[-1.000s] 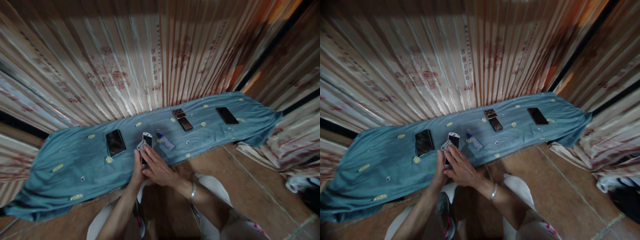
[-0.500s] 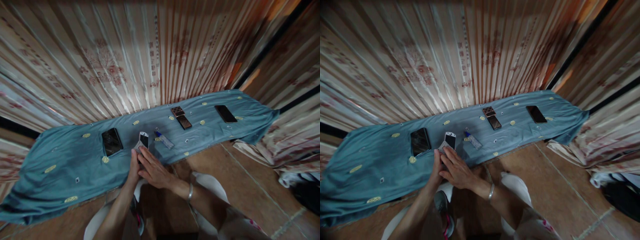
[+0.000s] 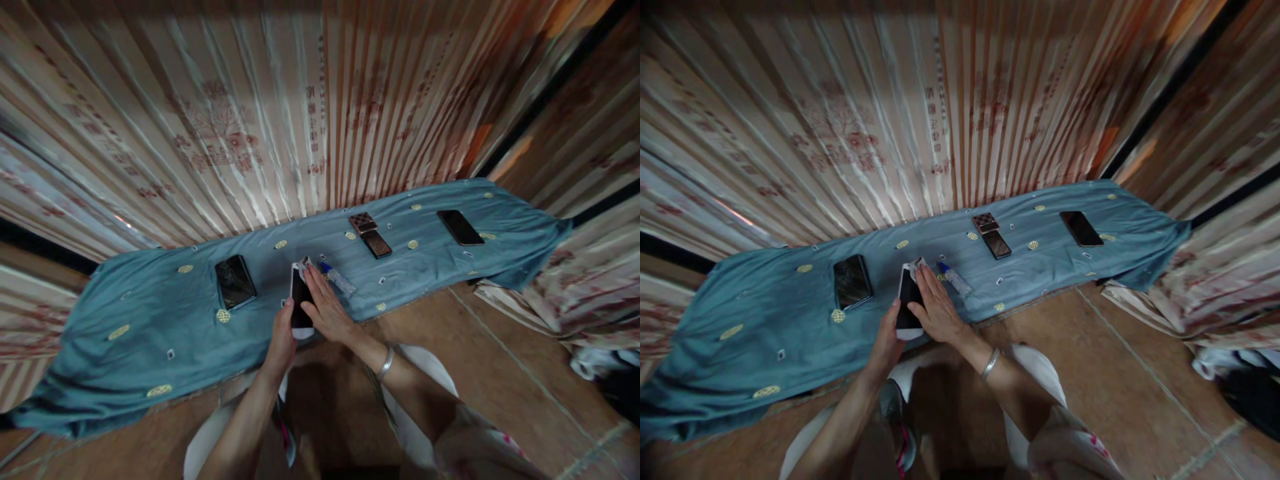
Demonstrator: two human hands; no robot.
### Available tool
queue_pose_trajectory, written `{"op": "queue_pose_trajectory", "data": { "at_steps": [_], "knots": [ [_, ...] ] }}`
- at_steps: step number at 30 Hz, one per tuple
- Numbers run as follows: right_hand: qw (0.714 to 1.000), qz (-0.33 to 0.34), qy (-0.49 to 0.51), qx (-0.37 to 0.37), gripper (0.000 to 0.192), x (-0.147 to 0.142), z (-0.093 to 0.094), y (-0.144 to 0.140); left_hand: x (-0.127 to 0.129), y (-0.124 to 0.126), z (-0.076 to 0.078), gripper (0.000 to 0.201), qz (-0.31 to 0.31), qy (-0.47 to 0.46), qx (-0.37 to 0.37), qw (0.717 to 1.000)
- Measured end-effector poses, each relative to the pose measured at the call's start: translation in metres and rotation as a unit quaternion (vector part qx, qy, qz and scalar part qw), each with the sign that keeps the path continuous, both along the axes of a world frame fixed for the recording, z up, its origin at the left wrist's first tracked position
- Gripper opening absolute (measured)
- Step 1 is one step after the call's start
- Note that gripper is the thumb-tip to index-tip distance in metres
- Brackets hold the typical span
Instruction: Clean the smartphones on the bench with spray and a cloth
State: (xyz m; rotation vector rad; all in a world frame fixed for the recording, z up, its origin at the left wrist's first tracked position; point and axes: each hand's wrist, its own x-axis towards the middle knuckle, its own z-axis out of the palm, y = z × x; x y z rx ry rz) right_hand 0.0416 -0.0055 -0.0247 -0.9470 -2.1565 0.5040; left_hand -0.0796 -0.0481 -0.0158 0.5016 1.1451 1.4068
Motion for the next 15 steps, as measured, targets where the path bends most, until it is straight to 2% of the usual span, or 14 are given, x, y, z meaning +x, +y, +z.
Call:
{"op": "queue_pose_trajectory", "data": {
  "at_steps": [4,7,12,15],
  "knots": [
    [1.000,0.000,0.007,-0.007,0.066,-0.003,-0.002,-0.003,-0.002,0.000,0.013,0.038,0.002,-0.049,0.007,0.999],
    [1.000,0.018,-0.010,-0.005,0.067,-0.008,0.002,-0.011,-0.005,0.002,0.018,0.037,0.008,-0.076,0.002,0.997],
    [0.996,0.071,-0.044,0.006,0.070,-0.017,0.011,-0.033,-0.011,0.007,0.019,0.031,0.055,-0.076,-0.025,0.995],
    [0.992,0.110,-0.056,0.010,0.070,-0.021,0.015,-0.045,-0.017,0.009,0.017,0.032,0.040,-0.091,-0.047,0.994]
  ]
}}
